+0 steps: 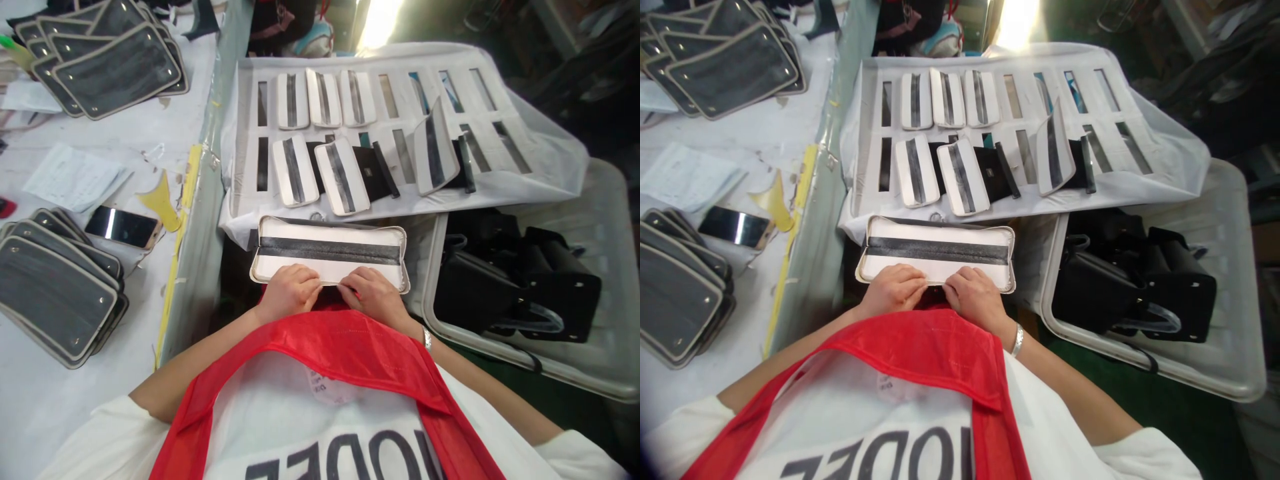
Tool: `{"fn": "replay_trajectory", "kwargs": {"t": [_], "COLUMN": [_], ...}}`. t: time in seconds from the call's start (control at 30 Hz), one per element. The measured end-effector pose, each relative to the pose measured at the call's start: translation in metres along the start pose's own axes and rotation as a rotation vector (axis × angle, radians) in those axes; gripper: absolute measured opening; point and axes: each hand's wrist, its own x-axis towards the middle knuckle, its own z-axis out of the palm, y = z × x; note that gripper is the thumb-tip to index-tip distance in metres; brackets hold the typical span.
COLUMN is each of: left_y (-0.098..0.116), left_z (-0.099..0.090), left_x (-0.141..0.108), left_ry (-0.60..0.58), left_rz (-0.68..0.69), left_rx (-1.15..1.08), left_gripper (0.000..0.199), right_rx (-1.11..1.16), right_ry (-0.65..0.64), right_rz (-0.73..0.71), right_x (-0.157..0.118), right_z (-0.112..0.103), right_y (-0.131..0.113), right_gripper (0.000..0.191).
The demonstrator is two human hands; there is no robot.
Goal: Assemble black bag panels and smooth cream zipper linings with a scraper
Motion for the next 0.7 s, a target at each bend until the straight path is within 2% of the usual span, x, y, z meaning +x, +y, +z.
{"fn": "replay_trajectory", "kwargs": {"t": [0.17, 0.3, 0.47, 0.57, 0.7], "left_y": [-0.003, -0.003, -0.001, -0.001, 0.000], "left_z": [0.006, 0.008, 0.008, 0.007, 0.006], "left_x": [0.004, 0.004, 0.004, 0.008, 0.016], "left_ry": [0.023, 0.019, 0.023, -0.020, -0.122], "left_rz": [-0.079, -0.099, -0.034, -0.054, -0.167], "left_rx": [-0.099, -0.089, -0.017, 0.018, 0.017], "left_gripper": [0.018, 0.016, 0.017, 0.018, 0.013], "right_rx": [-0.020, -0.095, -0.214, -0.249, -0.219], "right_ry": [-0.008, -0.127, -0.263, -0.324, -0.401], "right_rz": [0.100, 0.154, 0.193, 0.230, 0.276], "right_x": [0.006, 0.010, 0.016, 0.024, 0.037], "right_z": [0.001, -0.006, -0.014, -0.019, -0.026], "right_y": [-0.007, -0.013, -0.022, -0.027, -0.029], "right_gripper": [0.018, 0.020, 0.027, 0.025, 0.020]}}
